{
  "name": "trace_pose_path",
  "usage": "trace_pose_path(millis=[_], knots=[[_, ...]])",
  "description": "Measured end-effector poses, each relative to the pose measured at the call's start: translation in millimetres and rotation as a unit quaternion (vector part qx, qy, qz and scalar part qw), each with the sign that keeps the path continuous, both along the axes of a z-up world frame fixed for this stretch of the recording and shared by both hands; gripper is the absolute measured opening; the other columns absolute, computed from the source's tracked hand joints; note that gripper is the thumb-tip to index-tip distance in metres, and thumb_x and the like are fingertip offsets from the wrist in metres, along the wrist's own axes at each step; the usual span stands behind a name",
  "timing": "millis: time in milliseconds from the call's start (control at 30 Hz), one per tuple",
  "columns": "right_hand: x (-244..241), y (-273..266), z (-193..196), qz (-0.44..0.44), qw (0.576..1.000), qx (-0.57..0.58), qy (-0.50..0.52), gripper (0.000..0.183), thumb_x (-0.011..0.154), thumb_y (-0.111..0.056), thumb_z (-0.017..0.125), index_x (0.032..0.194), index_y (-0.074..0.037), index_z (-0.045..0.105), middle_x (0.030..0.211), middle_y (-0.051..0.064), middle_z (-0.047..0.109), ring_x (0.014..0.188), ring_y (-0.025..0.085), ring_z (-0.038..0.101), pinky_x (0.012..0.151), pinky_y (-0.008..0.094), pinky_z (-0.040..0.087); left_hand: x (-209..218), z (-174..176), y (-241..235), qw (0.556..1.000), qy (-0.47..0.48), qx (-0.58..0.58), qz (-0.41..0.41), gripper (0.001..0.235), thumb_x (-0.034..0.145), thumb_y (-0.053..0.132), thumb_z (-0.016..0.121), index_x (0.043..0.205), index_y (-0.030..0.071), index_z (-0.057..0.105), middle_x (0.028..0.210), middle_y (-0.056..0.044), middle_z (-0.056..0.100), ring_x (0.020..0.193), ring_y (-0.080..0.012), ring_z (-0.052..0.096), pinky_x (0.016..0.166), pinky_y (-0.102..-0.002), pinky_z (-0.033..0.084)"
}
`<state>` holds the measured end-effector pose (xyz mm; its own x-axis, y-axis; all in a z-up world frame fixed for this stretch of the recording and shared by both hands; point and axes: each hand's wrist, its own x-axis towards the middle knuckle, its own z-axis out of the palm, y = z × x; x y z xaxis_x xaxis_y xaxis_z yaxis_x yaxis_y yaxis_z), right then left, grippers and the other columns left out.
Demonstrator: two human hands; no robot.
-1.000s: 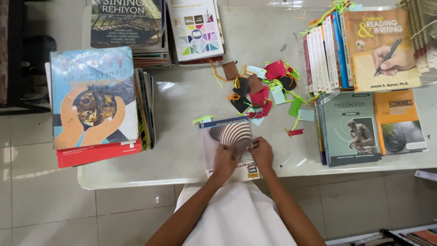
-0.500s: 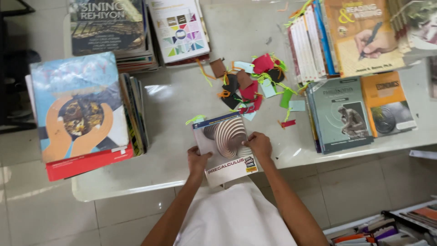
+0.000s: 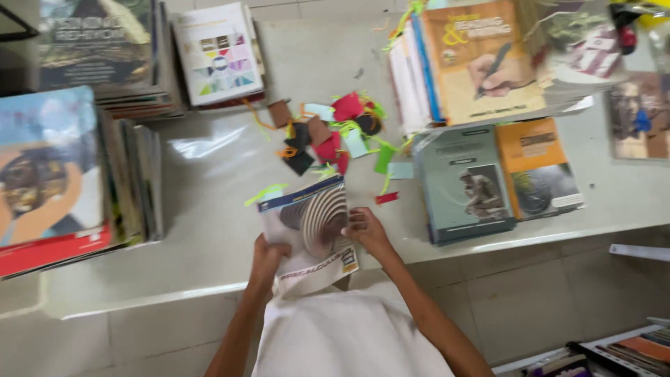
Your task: The person repeatedly picks up textbooks from a table, opens them to the front page, and attaches a small colored tag to the top edge of the page. After tagging, the book is placed into a growing stack on the right side of the table. This process is repeated for several different books.
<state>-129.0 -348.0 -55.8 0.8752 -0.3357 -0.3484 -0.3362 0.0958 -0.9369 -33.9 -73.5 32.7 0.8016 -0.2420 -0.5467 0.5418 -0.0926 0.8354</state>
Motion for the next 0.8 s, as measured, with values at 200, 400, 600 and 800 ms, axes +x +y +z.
trace_pose_path(millis=[200, 400, 600, 800], knots=[[-43.3, -80.5, 53.0, 0.102, 0.988, 0.107, 0.042, 0.060, 0.090, -0.018, 0.078, 0.145, -0.009, 0.055, 0.110, 0.004, 0.069, 0.103, 0.015, 0.064, 0.091, 0.032, 0.052, -42.9, -42.4, -48.5, 0.998, -0.046, 0.025, -0.016, 0.034, 0.072, -0.007, 0.064, 0.106, -0.012, 0.066, 0.089, -0.019, 0.070, 0.078, -0.0261, 0.064, 0.070, -0.038, 0.052], [-71.4, -125.3, 149.5, 0.059, 0.974, 0.216, -0.012, 0.055, 0.092, -0.019, 0.075, 0.140, -0.007, 0.052, 0.117, 0.004, 0.070, 0.109, 0.013, 0.065, 0.097, 0.031, 0.051, -62.7, 39.8, -119.3, 0.989, -0.013, -0.142, -0.034, 0.057, 0.065, -0.012, 0.055, 0.121, -0.009, 0.062, 0.108, -0.016, 0.072, 0.096, -0.0266, 0.072, 0.088, -0.036, 0.057], [-83.0, -165.3, 124.3, -0.099, 0.991, 0.093, -0.014, 0.039, 0.096, -0.017, 0.073, 0.131, -0.003, 0.065, 0.099, 0.002, 0.070, 0.092, 0.009, 0.060, 0.084, 0.026, 0.047, -48.1, 28.1, -174.9, 0.980, 0.008, -0.196, -0.038, 0.064, 0.073, -0.015, 0.059, 0.136, -0.004, 0.052, 0.118, -0.013, 0.070, 0.106, -0.0227, 0.068, 0.092, -0.037, 0.055], [-88.8, -197.2, 146.5, -0.192, 0.981, -0.008, 0.003, 0.036, 0.095, -0.022, 0.073, 0.125, -0.002, 0.069, 0.091, -0.002, 0.068, 0.082, 0.005, 0.056, 0.075, 0.023, 0.045, -45.1, 63.9, -243.2, 0.973, -0.052, -0.217, -0.065, 0.074, 0.080, -0.006, 0.070, 0.148, 0.005, 0.042, 0.126, -0.010, 0.067, 0.115, -0.0200, 0.066, 0.097, -0.034, 0.054]])
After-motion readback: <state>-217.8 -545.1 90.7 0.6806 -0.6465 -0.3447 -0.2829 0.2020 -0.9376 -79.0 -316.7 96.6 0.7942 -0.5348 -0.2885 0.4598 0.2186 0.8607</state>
